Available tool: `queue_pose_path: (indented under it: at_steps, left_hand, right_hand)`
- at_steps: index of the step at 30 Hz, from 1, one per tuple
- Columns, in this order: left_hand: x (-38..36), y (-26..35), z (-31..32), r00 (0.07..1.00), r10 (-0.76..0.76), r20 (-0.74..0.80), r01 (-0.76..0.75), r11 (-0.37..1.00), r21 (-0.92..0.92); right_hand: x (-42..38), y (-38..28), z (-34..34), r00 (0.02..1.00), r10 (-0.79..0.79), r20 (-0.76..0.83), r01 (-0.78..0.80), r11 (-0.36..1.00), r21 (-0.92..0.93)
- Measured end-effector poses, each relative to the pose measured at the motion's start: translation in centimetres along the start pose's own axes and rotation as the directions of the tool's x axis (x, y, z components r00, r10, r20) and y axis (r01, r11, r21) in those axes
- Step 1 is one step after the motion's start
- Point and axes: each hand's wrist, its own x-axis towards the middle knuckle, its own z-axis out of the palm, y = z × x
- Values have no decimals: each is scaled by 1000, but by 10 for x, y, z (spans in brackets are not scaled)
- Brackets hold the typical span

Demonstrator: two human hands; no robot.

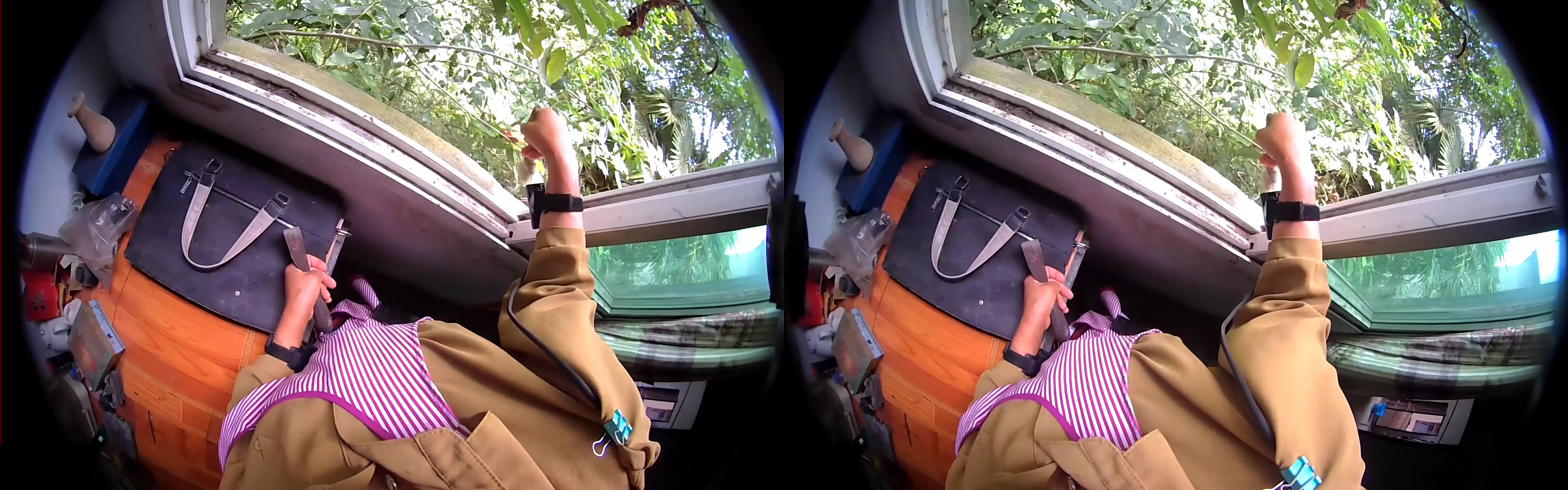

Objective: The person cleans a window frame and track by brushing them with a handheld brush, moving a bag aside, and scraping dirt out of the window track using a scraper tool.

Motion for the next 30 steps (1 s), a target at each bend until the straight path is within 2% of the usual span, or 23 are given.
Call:
queue_pose_path:
  at_steps: [2, 3, 4, 6, 7, 8, 9, 10, 11, 12, 14, 16, 17, 18, 20, 21, 22, 25, 28, 29, 30]
  left_hand:
    - [-3, 0, 0, 1000, -3, 6, 3, 1000, -10]
    - [-3, 1, 0, 1000, -5, -2, 5, 1000, 2]
    - [-3, 3, 1, 1000, -8, -12, 8, 1000, 14]
    - [-3, 2, 1, 1000, -11, -6, 11, 1000, 18]
    - [-3, 2, 1, 1000, -6, -10, 6, 1000, 10]
    - [-3, 2, 2, 1000, -1, -14, 1, 1000, 3]
    - [-4, 4, 3, 1000, -10, -16, 10, 1000, 1]
    - [-5, 3, 2, 1000, -15, -10, 15, 1000, -4]
    - [-5, 3, 1, 1000, -10, -3, 10, 1000, 0]
    - [-4, 4, 1, 1000, -5, 3, 5, 1000, 6]
    - [-4, 4, 2, 1000, -18, 5, 18, 1000, 13]
    - [-4, 2, 1, 1000, -1, -3, 1, 1000, 4]
    - [-3, 2, 2, 1000, 0, -5, 0, 1000, 1]
    - [-2, 2, 1, 1000, -2, 1, 2, 1000, -6]
    - [-4, 1, 0, 1000, -2, 0, 2, 1000, -10]
    - [-5, 2, 1, 1000, -2, 1, 2, 1000, -8]
    - [-4, 3, 1, 1000, 0, 1, 0, 1000, -9]
    - [-3, 4, 2, 1000, 2, -3, -2, 1000, 7]
    - [-3, 1, 2, 1000, -3, -2, 3, 1000, -1]
    - [-2, 0, 1, 1000, 5, -6, -5, 1000, -17]
    - [-2, 1, 1, 1000, 9, -11, -10, 1000, -22]
  right_hand:
    - [-1, 11, 8, 993, -99, 62, 92, 991, 101]
    - [2, 21, 20, 987, -149, 59, 117, 923, 367]
    - [-8, 19, 23, 973, -178, 144, 44, 763, 645]
    - [-22, 22, 24, 937, -147, 317, -138, 679, 721]
    - [-22, 30, 21, 946, -99, 309, -122, 774, 621]
    - [-15, 42, 22, 957, -26, 288, -110, 889, 445]
    - [-13, 43, 21, 986, 36, 161, -65, 982, 178]
    - [-10, 43, 19, 999, 49, 20, -47, 993, -110]
    - [-10, 43, 14, 997, 25, -71, -25, 1000, -5]
    - [-9, 42, 10, 994, -12, -112, 12, 1000, 4]
    - [-11, 36, 10, 990, 15, -143, -11, 1000, 30]
    - [-9, 31, 20, 996, 81, 23, -79, 996, -48]
    - [-15, 28, 29, 993, 77, 84, -75, 997, -20]
    - [-5, 32, 44, 981, 143, 128, -135, 989, -65]
    - [7, 41, 67, 989, 140, 40, -132, 978, -159]
    - [24, 60, 80, 990, 31, -137, -58, 978, -199]
    - [23, 61, 81, 905, -130, -405, 74, 986, -150]
    - [15, 51, 53, 846, -155, -510, 207, 977, 47]
    - [12, 47, 46, 976, -13, -219, -35, 976, -217]
    - [6, 49, 47, 994, 49, -93, -68, 974, -216]
    - [0, 42, 53, 986, 165, -19, -165, 959, -229]
